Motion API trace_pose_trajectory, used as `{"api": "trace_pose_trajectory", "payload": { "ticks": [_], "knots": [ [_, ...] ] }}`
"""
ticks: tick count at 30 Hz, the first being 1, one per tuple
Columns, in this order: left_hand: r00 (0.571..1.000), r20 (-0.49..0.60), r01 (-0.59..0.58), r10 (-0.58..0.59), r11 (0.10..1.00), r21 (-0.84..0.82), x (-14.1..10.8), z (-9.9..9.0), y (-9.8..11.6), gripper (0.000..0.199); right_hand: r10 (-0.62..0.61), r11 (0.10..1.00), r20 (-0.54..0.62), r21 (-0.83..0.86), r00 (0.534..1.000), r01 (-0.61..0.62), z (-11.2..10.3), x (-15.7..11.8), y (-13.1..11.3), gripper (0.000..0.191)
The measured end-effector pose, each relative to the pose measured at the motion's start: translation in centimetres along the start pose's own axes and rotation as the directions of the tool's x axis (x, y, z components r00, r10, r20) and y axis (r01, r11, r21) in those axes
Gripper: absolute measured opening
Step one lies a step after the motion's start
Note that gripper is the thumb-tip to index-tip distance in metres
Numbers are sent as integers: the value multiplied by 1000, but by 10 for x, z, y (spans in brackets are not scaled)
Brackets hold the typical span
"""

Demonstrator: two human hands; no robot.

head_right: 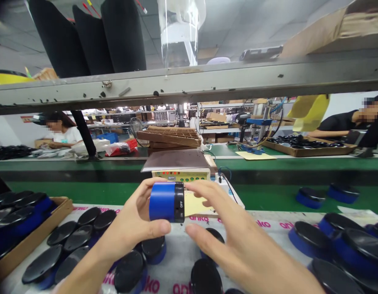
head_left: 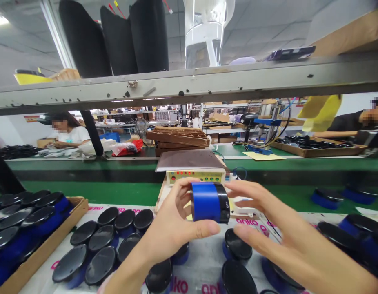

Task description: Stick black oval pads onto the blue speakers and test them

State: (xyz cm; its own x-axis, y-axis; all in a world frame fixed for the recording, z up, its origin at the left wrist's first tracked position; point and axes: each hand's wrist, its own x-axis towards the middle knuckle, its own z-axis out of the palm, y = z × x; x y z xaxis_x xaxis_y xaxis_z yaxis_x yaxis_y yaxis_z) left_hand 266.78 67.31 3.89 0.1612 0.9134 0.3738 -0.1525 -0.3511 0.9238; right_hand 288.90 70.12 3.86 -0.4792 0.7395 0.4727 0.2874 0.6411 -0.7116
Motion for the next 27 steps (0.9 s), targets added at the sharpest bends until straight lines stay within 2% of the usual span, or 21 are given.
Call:
{"api": "trace_pose_trajectory", "payload": {
  "ticks": [2,4,8,14,22,27],
  "knots": [
    [999,20,44,-42,996,-75,1,1,-3,58,-10,1000,109,22,994,8,5,12,0,56],
    [997,24,77,-75,992,-98,2,2,-6,58,-7,997,167,77,986,-6,10,18,1,55],
    [998,26,57,-56,997,-46,3,4,-11,62,18,972,186,227,982,-60,15,18,5,48],
    [996,37,79,-79,997,23,3,6,-12,56,41,885,182,450,982,-120,23,19,17,43],
    [996,18,80,-82,991,104,0,7,-7,56,52,884,112,458,992,-98,29,18,26,40],
    [999,-14,33,-32,994,108,-1,5,-5,57,24,921,63,387,998,-47,30,21,16,38]
  ]
}}
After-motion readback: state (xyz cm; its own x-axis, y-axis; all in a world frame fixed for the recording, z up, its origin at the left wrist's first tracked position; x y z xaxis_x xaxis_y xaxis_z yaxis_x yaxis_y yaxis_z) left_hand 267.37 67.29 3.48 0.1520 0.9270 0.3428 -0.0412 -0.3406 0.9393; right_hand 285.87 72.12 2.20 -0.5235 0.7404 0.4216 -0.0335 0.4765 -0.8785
